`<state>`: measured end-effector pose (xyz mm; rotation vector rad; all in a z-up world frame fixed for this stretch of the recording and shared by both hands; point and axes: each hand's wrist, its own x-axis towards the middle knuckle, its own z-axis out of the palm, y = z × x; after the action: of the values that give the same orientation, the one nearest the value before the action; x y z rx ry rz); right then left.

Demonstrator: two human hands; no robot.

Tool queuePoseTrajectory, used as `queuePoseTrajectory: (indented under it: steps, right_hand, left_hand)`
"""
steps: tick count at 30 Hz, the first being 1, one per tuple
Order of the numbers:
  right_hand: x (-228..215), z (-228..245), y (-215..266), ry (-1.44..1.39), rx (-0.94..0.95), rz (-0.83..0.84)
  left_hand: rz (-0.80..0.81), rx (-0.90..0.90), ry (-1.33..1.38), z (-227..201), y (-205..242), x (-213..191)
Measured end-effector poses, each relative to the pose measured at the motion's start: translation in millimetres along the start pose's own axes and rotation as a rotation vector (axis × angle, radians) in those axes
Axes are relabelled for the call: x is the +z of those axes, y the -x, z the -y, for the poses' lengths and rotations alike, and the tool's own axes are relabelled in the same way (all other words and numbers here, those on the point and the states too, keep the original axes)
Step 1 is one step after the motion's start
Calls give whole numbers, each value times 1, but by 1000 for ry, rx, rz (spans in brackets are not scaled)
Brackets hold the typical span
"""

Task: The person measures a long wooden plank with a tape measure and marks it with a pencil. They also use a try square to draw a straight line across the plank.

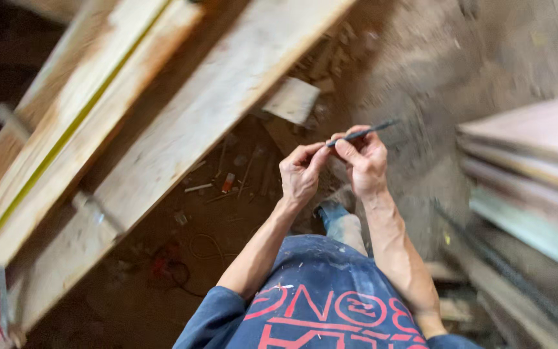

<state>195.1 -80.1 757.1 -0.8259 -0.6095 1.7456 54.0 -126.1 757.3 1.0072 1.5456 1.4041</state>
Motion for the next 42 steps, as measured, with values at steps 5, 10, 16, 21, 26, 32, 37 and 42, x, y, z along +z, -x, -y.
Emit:
queuePoseTrajectory:
  steps: [5,10,16,21,26,32,37,42]
  right_hand:
    - [104,-69,41,269,64,216]
    - [211,-167,119,321,226,424]
    - [317,-272,230,497,426,649]
    - [371,-322,300,605,584,828]
    - [394,-352,338,746,623,924]
    - [390,-355,329,681,547,868]
    - [364,-313,261,577,620,759]
    - [309,-253,155,480,502,628]
  left_hand:
    - [-168,-79,368,9,49,-130]
    - [-418,-14,482,24,139,-274]
    - [-762,19,516,33,266,-410]
    - [-967,69,552,40,348,-465]
    - [-1133,66,564,57,390,-474]
    - [-1233,-60,618,81,390,-454]
    - [-1216,-154,596,88,346,-417]
    - [-1063,-284,407,85,260,-357]
